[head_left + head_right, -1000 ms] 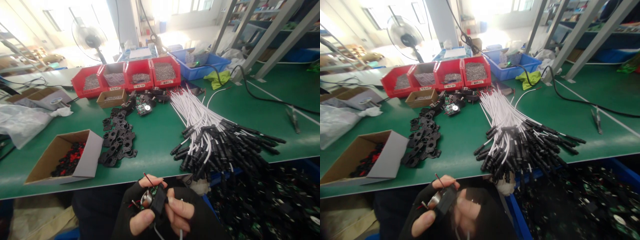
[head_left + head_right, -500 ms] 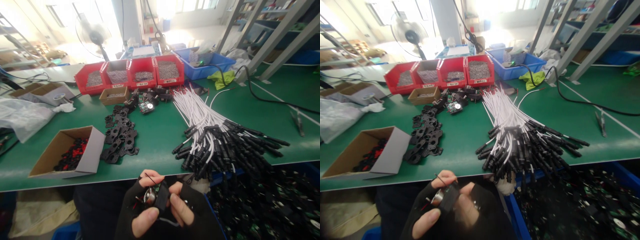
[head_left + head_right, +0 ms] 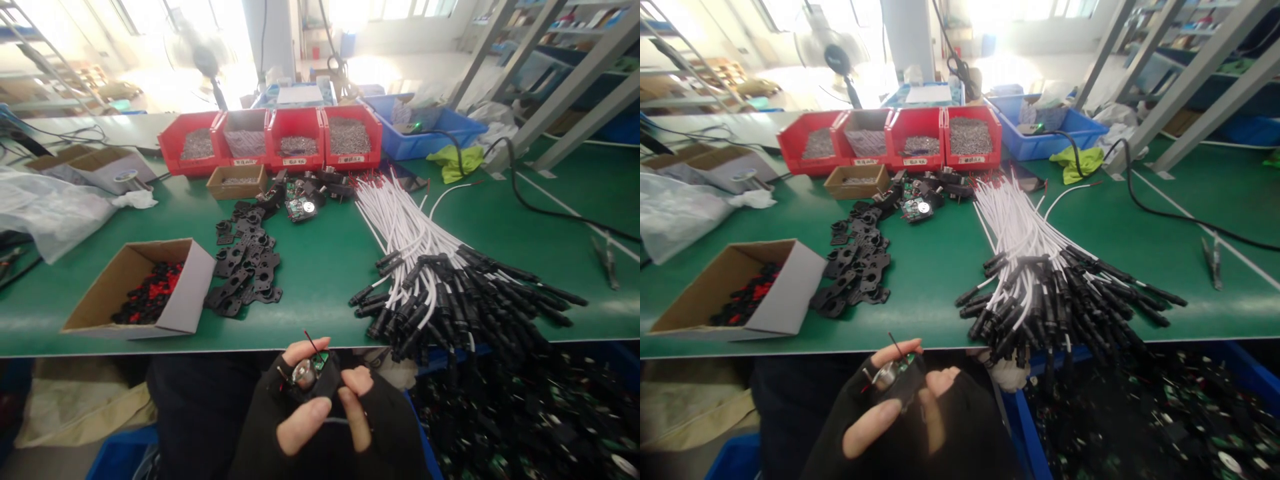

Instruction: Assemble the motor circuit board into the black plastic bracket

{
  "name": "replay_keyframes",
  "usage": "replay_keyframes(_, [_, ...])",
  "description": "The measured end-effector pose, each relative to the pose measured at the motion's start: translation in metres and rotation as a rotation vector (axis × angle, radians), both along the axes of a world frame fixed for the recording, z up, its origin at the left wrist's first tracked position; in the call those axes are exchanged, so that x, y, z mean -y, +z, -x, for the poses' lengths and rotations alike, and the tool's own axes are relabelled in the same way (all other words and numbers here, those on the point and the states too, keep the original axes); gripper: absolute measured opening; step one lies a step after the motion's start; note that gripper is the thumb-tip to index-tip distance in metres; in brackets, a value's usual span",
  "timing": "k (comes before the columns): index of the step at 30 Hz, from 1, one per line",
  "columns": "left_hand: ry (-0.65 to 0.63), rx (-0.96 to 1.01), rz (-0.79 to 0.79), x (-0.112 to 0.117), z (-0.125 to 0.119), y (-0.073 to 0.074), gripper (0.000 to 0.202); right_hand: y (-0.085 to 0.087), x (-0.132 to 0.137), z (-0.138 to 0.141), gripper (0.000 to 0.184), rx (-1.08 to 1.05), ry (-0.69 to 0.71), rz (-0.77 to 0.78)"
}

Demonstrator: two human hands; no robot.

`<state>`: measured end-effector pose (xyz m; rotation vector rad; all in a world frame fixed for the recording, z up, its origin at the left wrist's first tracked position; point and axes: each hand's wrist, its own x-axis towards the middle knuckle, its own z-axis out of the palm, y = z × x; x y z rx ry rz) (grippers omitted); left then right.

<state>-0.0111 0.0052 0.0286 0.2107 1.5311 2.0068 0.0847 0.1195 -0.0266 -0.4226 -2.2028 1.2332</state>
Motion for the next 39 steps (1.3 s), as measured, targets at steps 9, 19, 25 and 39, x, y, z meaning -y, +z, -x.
replay_keyframes(9, [-0.200, 0.029, -0.017, 0.011, 0.008, 0.005, 0.052, 0.001, 0.001, -0.012, 0.019, 0.089, 0.000, -0.004])
replay_keyframes(19, [-0.156, -0.356, 0.039, 0.012, 0.015, -0.007, 0.047, -0.009, 0.003, -0.018, 0.022, 0.006, -0.064, -0.109])
replay_keyframes(25, [-0.132, -0.374, 0.190, 0.009, 0.020, 0.014, 0.044, 0.006, -0.004, -0.011, 0.029, 0.016, 0.064, 0.005])
replay_keyframes(39, [-0.114, -0.233, 0.185, 0.019, 0.003, -0.008, 0.063, -0.011, 0.004, -0.008, 0.027, 0.060, 0.129, 0.235])
